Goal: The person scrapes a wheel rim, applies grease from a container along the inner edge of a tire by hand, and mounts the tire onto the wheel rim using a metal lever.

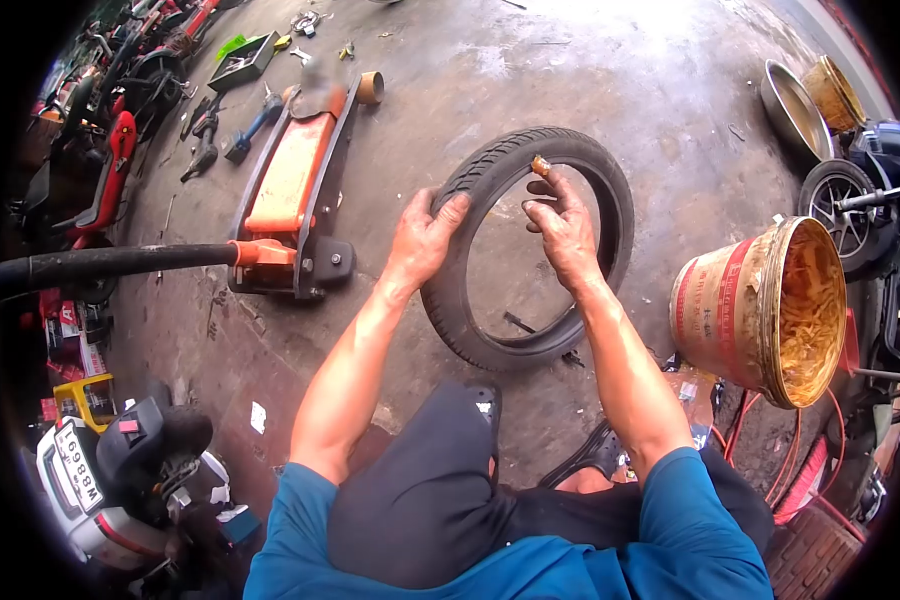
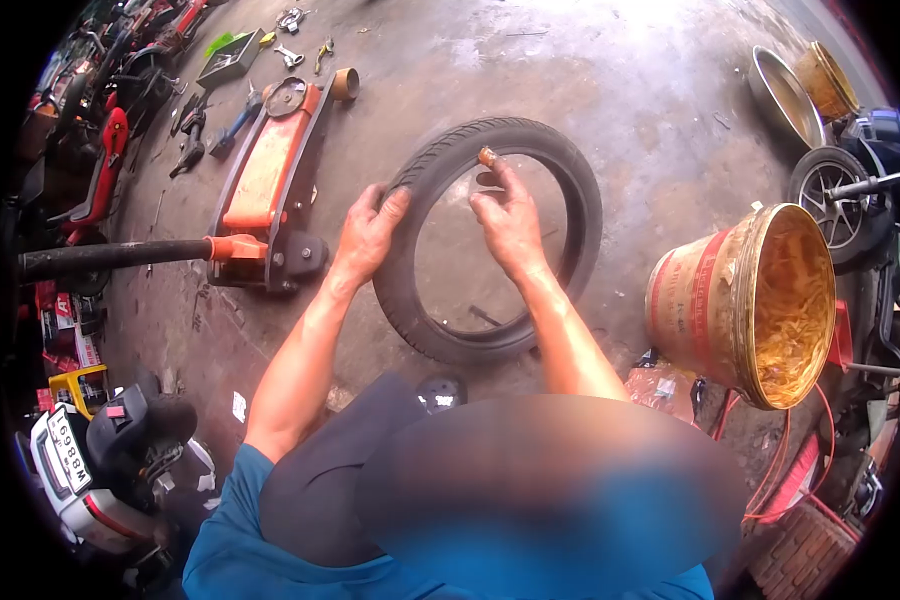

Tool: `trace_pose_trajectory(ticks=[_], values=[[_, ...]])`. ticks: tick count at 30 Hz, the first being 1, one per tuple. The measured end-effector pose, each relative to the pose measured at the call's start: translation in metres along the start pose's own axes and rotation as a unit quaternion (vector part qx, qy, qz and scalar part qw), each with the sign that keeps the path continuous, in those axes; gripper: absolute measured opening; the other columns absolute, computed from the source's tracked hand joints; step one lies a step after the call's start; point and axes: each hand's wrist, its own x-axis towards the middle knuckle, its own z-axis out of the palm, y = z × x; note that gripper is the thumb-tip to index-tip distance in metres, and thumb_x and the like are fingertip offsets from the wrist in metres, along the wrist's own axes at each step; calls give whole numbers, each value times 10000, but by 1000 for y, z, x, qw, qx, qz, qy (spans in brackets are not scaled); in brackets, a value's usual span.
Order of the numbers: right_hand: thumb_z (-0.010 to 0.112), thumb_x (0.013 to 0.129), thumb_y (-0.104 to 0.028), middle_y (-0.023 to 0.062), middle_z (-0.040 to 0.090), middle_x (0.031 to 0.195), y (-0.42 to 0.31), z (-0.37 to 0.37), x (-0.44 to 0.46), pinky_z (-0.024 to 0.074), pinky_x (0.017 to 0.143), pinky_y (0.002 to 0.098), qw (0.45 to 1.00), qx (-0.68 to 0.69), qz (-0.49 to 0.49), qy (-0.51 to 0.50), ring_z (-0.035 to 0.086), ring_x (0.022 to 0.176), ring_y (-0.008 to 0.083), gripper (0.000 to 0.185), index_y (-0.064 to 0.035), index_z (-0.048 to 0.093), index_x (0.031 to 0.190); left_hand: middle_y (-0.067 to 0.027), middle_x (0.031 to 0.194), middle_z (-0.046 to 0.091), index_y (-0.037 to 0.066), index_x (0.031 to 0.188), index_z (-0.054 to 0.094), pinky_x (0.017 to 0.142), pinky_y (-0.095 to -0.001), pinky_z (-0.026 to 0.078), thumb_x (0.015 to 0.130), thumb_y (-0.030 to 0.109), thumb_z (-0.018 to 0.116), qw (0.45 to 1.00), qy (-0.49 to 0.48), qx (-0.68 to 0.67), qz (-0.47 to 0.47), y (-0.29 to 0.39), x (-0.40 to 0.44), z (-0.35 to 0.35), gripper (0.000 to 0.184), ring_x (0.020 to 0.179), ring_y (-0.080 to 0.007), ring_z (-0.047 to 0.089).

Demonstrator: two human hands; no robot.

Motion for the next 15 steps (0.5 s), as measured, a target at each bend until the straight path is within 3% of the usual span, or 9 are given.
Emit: trace_pose_trajectory(ticks=[4, 9, 15], values=[[608, 804, -139, 136, 589, 1168, -13, 6, -3, 508, 849, 331, 991, -128, -34, 8, 623, 928, 206, 633, -42, 455, 1411, -249, 1070, 640, -82, 1137, 588, 910, -392, 452, 886, 630, 578, 1000, 2, 13, 16, -4, 4, 0, 756, 1053, -316, 607], [623, 770, -87, 181, 568, 1205, -11, 11, -8, 506, 895, 397, 975, -197, -103, -27, 624, 1016, 302, 642, -27, 439, 1382, -269, 1073, 636, -82, 1134, 586, 907, -401, 450, 901, 617, 561, 1000, -13, 15, 16, -4, 5, -1, 737, 1054, -340, 609], [587, 743, -16, 179, 563, 1203, -12, 28, -45, 515, 885, 442, 942, -261, -190, -91, 609, 1038, 352, 630, -47, 453, 1358, -263, 1014, 641, -73, 1059, 591, 866, -414, 455, 930, 575, 544, 1000, 13, 16, 5, -6, 6, 3, 662, 988, -343, 619]])
